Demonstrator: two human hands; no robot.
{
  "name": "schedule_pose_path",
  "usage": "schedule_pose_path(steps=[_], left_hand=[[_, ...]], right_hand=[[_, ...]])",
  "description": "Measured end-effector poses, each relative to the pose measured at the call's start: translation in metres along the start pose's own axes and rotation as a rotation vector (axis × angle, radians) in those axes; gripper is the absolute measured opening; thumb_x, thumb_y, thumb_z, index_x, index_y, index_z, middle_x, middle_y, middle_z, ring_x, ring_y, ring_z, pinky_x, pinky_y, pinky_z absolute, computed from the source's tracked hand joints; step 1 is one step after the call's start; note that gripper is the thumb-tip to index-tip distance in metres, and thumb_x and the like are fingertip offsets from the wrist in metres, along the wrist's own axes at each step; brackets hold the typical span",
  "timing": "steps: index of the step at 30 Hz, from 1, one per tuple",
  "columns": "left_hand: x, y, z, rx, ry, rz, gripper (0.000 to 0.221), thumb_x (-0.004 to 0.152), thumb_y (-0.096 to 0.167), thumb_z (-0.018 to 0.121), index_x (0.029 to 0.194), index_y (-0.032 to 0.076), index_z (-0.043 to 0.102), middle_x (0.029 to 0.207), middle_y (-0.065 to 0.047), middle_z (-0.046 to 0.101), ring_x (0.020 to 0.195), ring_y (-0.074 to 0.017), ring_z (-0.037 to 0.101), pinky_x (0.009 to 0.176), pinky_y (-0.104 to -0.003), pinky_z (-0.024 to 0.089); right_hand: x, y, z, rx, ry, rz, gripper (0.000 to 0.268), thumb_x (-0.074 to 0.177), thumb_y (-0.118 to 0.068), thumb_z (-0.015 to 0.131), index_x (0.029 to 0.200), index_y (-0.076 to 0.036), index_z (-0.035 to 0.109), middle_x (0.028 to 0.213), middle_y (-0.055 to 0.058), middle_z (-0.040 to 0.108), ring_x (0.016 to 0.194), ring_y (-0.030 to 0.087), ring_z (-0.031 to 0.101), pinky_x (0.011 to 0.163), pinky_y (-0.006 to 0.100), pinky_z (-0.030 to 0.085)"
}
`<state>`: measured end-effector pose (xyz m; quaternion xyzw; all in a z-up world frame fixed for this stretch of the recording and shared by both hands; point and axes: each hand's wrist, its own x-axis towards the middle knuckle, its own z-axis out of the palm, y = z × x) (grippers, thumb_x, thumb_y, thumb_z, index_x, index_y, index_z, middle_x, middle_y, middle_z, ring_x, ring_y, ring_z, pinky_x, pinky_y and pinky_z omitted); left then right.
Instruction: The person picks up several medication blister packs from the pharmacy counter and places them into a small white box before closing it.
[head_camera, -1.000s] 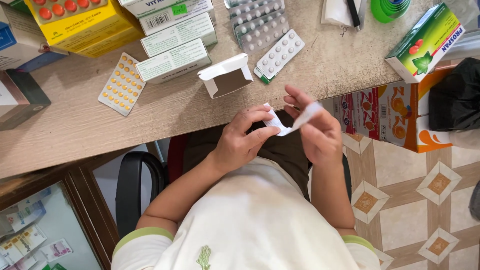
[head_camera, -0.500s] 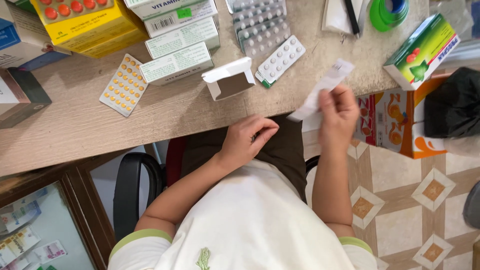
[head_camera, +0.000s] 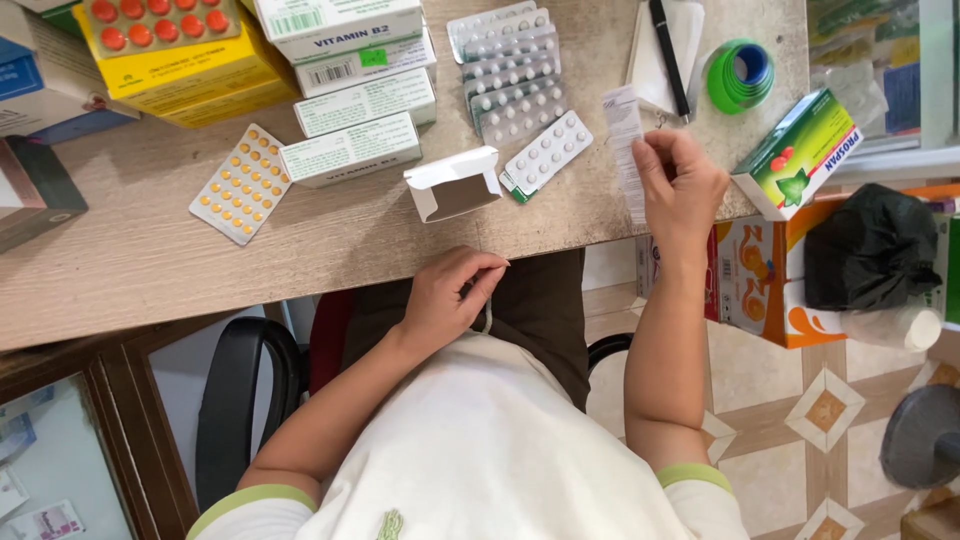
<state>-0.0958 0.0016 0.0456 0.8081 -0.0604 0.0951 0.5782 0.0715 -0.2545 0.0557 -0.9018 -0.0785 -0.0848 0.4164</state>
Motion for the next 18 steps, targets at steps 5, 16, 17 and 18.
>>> schedule_pose_path(steps=[5,16,17,18], left_hand=[[0.004,0.001,0.004,-0.017,0.003,-0.045,0.01,0.096,0.011,0.073,0.105,0.007,0.072,0.092,-0.004,0.073,0.075,-0.0157,0.07,0.068,-0.029,0.056],[0.028,0.016,0.046,-0.539,-0.116,-0.211,0.058,0.102,0.021,0.07,0.153,0.004,0.047,0.131,-0.008,0.069,0.117,-0.0132,0.068,0.1,-0.027,0.055],[0.029,0.018,0.048,-0.59,-0.129,-0.255,0.059,0.101,0.019,0.07,0.153,0.005,0.048,0.131,-0.007,0.07,0.117,-0.0121,0.068,0.1,-0.027,0.055],[0.03,0.02,0.05,-0.64,-0.144,-0.299,0.059,0.1,0.018,0.07,0.154,0.005,0.048,0.131,-0.007,0.07,0.116,-0.011,0.068,0.101,-0.027,0.055]], right_hand=[[-0.01,0.006,0.01,0.584,-0.052,0.204,0.011,0.105,-0.008,0.074,0.105,0.0,0.067,0.088,0.004,0.068,0.075,0.01,0.061,0.068,0.024,0.047],[-0.098,-0.029,0.005,0.971,-0.137,0.246,0.015,0.096,-0.006,0.073,0.108,-0.001,0.065,0.105,0.009,0.074,0.089,0.013,0.069,0.082,0.028,0.058],[-0.105,-0.027,0.007,0.954,-0.138,0.24,0.013,0.097,-0.002,0.072,0.109,0.0,0.066,0.106,0.007,0.073,0.093,0.011,0.067,0.086,0.026,0.056],[-0.112,-0.025,0.009,0.938,-0.139,0.233,0.012,0.099,0.001,0.072,0.109,0.001,0.067,0.107,0.004,0.071,0.098,0.009,0.066,0.09,0.025,0.054]])
